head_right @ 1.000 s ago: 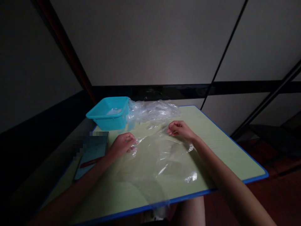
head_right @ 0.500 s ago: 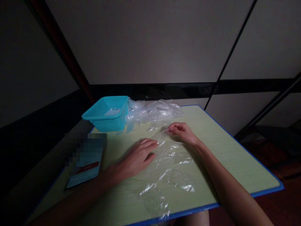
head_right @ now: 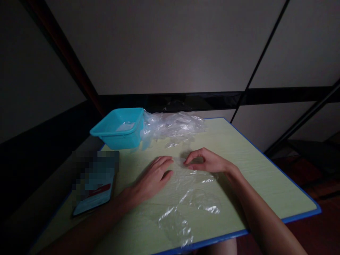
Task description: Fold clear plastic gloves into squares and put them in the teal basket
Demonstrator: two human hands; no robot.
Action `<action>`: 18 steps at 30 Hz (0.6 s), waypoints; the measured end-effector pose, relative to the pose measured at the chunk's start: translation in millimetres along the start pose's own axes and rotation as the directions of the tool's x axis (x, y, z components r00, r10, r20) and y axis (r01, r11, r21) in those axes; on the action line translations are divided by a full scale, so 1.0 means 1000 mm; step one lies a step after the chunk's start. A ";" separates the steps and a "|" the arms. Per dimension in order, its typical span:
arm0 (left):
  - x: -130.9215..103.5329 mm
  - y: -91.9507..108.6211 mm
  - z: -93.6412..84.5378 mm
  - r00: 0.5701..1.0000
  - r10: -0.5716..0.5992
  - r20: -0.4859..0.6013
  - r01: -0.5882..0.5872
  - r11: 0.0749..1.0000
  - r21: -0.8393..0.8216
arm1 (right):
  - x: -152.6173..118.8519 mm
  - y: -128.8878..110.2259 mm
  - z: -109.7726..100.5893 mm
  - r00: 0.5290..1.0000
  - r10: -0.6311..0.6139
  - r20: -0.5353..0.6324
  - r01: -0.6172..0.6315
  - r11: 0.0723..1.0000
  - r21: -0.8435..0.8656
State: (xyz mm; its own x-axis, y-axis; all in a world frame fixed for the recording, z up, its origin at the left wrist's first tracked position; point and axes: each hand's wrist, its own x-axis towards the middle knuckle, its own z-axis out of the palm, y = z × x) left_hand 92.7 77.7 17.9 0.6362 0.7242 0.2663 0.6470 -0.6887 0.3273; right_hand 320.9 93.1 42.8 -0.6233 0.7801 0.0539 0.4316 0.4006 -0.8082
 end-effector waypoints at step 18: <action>0.000 0.000 0.003 0.998 0.031 0.051 -0.031 0.999 -0.017 | 0.007 -0.003 0.011 0.996 0.072 -0.043 -0.068 0.993 0.092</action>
State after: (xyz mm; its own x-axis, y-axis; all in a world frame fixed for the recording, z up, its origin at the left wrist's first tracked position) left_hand 94.1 77.5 14.8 0.6769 0.6994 0.2296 0.6200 -0.7098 0.3343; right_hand 308.0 91.8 38.8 -0.5618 0.8270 0.0205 0.4115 0.3009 -0.8603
